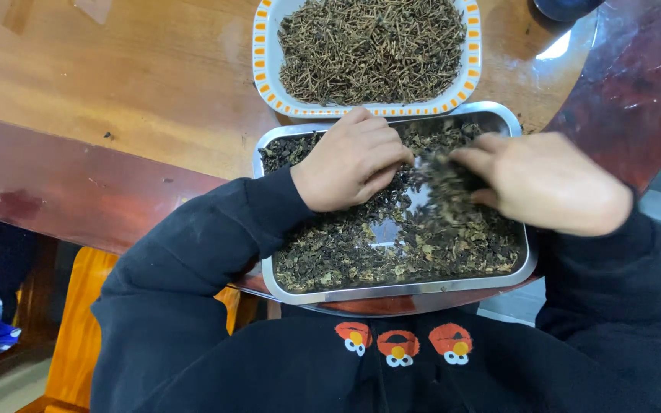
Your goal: Sorting dried tea leaves by hand to remove stems and debris
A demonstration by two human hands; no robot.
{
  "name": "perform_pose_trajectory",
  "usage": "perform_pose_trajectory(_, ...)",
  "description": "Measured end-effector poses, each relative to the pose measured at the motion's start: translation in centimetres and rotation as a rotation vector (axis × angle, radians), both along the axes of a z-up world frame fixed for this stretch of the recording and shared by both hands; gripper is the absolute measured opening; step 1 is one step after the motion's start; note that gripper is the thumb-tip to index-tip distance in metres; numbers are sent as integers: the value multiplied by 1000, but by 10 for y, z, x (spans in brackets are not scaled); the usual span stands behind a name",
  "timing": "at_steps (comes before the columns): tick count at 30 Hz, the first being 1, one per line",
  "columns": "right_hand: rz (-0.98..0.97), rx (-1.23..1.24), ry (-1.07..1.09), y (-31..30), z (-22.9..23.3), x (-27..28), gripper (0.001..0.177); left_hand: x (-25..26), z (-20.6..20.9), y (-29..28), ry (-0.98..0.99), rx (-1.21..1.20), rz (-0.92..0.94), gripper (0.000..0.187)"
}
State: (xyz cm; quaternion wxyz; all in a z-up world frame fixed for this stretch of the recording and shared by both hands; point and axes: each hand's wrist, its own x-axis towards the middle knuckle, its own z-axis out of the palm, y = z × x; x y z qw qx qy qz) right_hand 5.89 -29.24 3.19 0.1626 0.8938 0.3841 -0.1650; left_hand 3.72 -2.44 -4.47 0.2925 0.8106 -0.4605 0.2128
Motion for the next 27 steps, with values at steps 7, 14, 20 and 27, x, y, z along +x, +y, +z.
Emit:
perform_pose_trajectory(7,301,465,633,-2,3,12,42,3,-5,3,18,-72,36,8)
perform_pose_trajectory(14,87,1014,359,-2,-2,27,11,-3,12,3,23,-141,67,15)
perform_pose_trajectory(20,261,868,375,10,-17,29,16,-4,14,3,23,-164,92,10)
perform_pose_trajectory(27,507,512,394,17,-37,19,43,2,5,5,33,-111,140,11)
